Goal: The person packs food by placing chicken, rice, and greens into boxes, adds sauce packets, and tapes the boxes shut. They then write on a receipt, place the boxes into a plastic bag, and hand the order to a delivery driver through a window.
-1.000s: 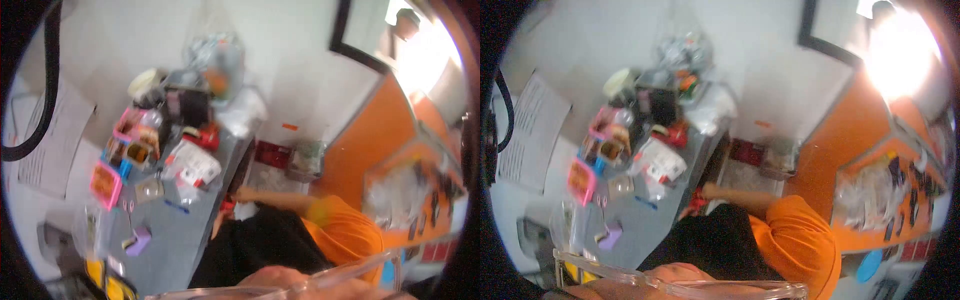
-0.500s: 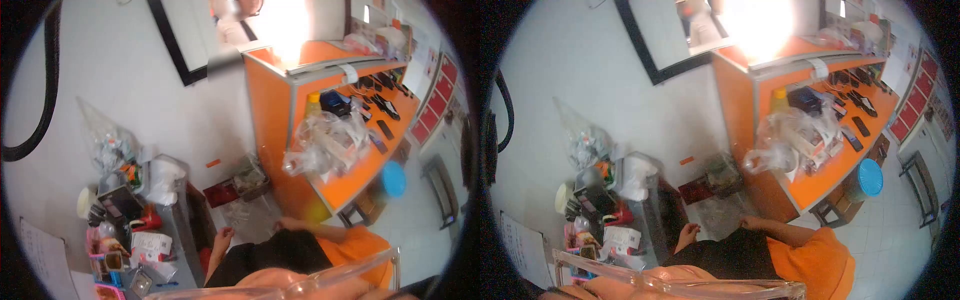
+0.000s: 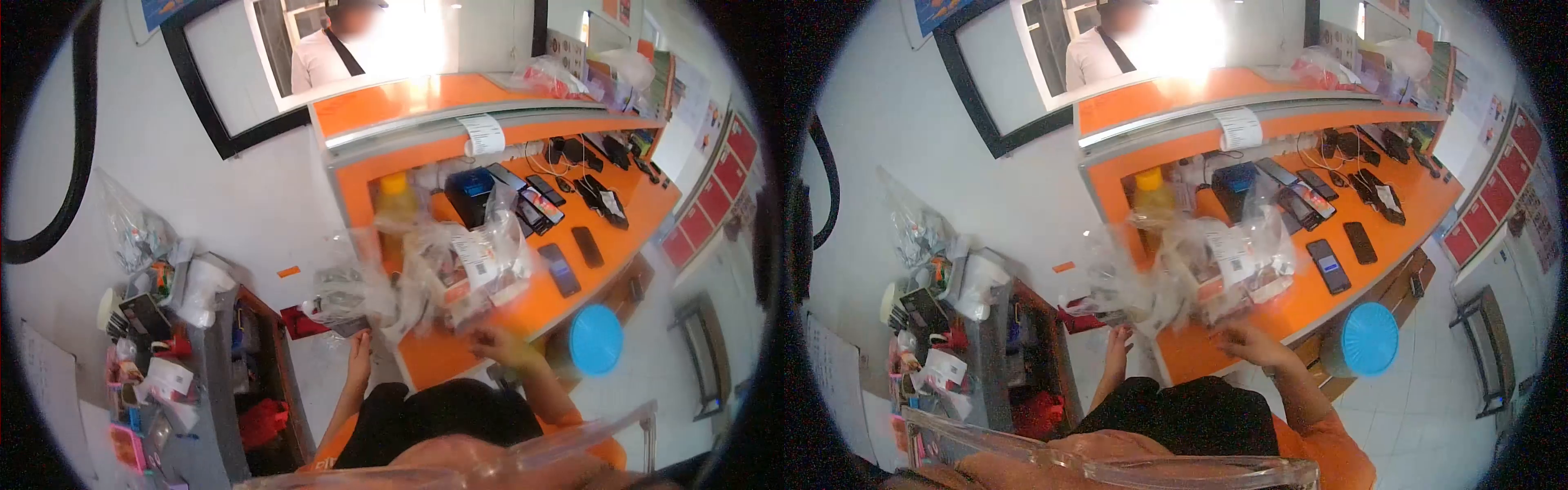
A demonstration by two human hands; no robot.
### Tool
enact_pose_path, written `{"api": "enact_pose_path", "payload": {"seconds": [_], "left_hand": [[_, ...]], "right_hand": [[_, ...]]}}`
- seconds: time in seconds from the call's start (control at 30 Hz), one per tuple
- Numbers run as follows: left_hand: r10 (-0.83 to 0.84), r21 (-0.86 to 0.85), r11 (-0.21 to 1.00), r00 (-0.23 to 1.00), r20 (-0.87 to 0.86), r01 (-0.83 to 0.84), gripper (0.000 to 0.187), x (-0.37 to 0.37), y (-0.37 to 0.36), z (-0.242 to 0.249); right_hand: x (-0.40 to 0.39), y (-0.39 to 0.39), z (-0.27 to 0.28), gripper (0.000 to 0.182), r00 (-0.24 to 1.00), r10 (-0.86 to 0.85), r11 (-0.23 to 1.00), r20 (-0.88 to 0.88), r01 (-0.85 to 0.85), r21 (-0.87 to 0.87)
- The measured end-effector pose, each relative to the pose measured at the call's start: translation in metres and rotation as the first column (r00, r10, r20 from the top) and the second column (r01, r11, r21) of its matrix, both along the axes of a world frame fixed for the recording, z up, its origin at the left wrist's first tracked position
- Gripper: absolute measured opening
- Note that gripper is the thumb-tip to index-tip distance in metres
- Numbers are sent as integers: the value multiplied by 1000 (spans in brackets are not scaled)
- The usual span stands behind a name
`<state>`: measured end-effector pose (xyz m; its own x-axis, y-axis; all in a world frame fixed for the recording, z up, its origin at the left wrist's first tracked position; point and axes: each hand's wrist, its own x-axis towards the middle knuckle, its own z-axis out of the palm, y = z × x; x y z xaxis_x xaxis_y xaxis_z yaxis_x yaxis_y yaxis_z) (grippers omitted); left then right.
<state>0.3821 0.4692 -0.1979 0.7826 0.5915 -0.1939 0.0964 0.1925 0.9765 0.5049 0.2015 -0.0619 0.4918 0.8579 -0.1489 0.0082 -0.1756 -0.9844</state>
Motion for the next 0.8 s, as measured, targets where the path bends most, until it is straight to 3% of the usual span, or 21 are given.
{"api": "enact_pose_path", "payload": {"seconds": [0.03,0.1,0.13,0.2,0.23,0.3,0.4,0.43,0.5,0.6,0.63,0.73,0.8], "left_hand": [[12,-19,1000,999,-44,-13,37,8,-11,-13],[27,-48,998,993,-118,-33,50,20,-37,2],[41,-43,998,993,-115,-46,50,25,-33,-15],[-46,48,998,999,-2,47,52,26,-17,-65],[-30,46,998,1000,-9,30,52,24,-27,-54],[130,6,991,974,-185,-132,53,21,-54,-3],[106,-71,991,992,-69,-111,55,25,-81,29],[117,-67,990,991,-73,-121,55,26,-80,11],[131,-278,958,969,209,-70,49,29,-75,-37],[124,-247,966,974,188,-75,48,22,-77,-16],[116,-232,970,977,178,-73,48,74,-75,-8],[85,-193,979,986,142,-57,48,37,-79,-20],[66,-175,983,991,114,-45,47,13,-73,-22]], "right_hand": [[14,-18,-10,24,1000,15,1000,-5,-15,4],[44,-49,-32,24,946,-54,993,319,85,-83],[56,-59,-34,24,946,-43,994,322,72,-78],[76,-75,-42,26,814,46,905,579,211,-369],[89,-85,-58,26,817,60,908,573,194,-372],[120,-99,-104,28,681,186,900,708,171,-401],[144,-102,-135,23,701,210,845,682,221,-487],[143,-100,-133,23,701,214,849,680,211,-485],[138,-91,-121,22,681,143,825,718,319,-467],[133,-89,-93,22,695,132,860,707,274,-430],[137,-90,-98,22,694,129,865,708,271,-423],[139,-101,-120,22,645,66,914,762,266,-305],[137,-102,-128,22,646,-122,923,754,352,-152]]}}
